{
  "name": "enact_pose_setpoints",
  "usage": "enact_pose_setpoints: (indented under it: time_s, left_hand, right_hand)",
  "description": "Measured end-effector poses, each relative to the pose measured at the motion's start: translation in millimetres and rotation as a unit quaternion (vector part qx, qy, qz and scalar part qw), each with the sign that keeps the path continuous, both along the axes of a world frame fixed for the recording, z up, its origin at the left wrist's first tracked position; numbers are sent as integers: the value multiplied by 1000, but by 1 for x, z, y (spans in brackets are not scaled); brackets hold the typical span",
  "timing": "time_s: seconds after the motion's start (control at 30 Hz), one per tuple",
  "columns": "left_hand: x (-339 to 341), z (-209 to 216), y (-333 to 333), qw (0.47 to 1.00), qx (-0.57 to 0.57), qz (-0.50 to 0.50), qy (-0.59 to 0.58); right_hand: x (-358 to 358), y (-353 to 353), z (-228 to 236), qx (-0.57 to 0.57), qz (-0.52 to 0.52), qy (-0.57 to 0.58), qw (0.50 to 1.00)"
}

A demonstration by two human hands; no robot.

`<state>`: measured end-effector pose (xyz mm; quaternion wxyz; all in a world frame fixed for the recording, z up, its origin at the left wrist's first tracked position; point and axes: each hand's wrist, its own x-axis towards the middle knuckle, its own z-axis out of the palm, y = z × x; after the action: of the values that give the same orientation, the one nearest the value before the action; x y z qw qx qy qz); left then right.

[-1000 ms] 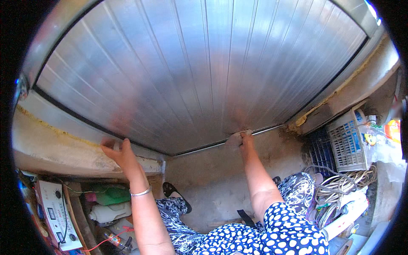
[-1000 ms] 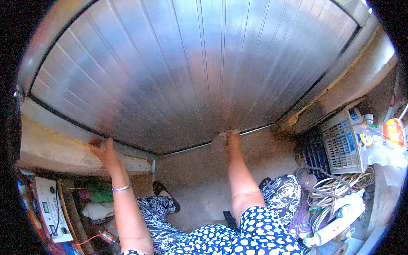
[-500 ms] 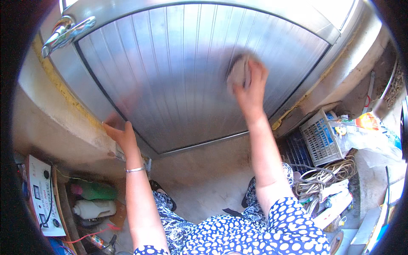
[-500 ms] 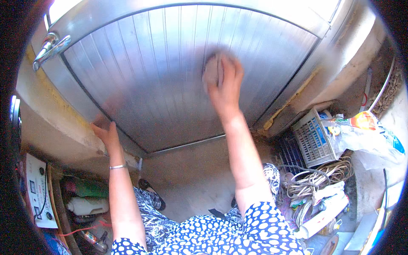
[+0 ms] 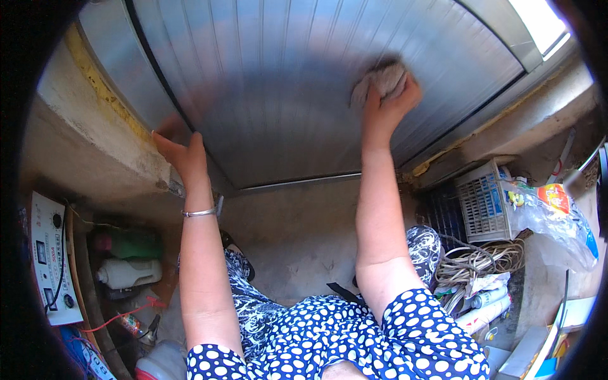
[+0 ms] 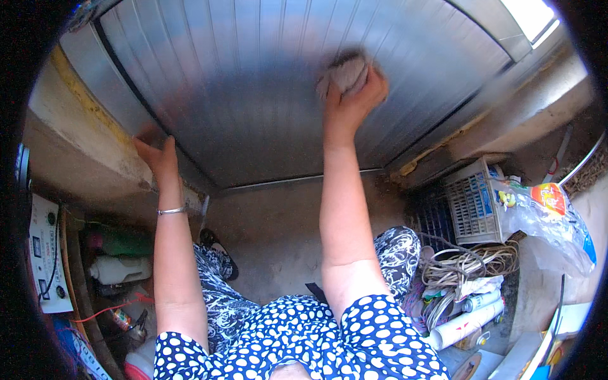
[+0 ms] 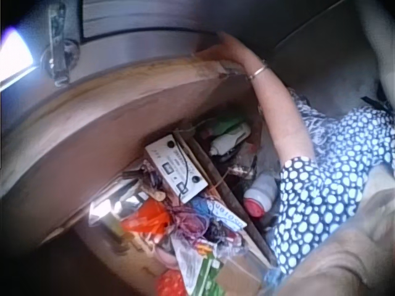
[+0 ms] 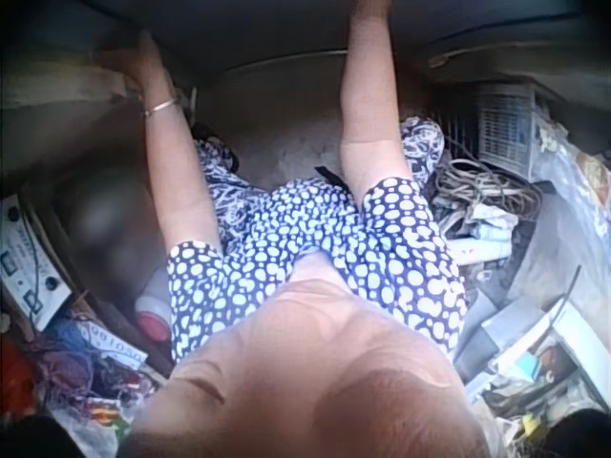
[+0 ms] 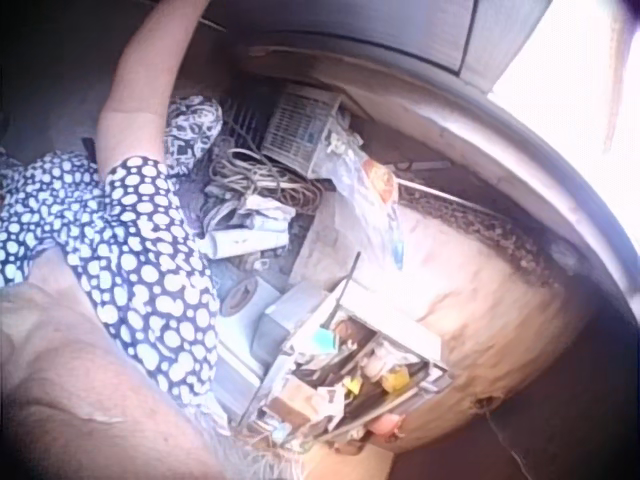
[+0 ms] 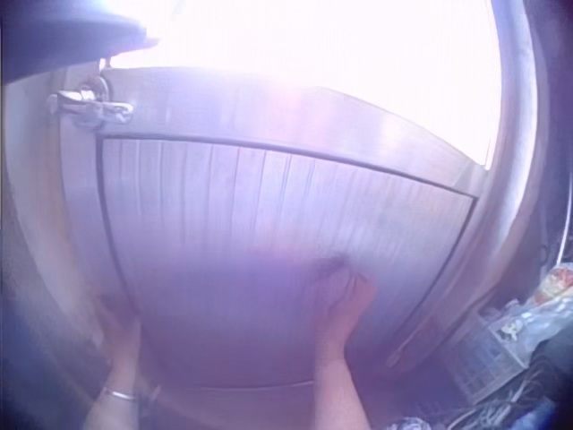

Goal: The person opens a metal door and wipes the interior surface with a cloth. They move a wooden object briefly before returning to wipe the door panel systematically from top to bottom.

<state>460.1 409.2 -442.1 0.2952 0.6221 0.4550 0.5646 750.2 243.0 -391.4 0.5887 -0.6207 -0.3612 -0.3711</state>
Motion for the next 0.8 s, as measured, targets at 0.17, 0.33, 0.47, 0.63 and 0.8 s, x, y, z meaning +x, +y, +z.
enact_pose_setpoints:
  time_s: [0.17, 0.33, 0.47, 0.63, 0.8]
  left_hand:
    - [11, -10, 4, 998, 3, 60, 3]
    - [10, 2, -9, 999, -32, 12, -17]
    - [9, 17, -19, 995, -55, -35, -77]
    - [10, 11, -19, 996, -55, 7, -64]
    - [15, 12, -21, 994, -56, 37, -85]
  right_hand:
    - [-8, 0, -121, -2, -12, 155, 988]
    - [-19, 11, -212, 81, 57, 387, 917]
    - [-26, 19, -271, 147, 102, 550, 816]
    - [-31, 21, -329, 142, 87, 714, 680]
    - [-24, 7, -399, 157, 241, 793, 538]
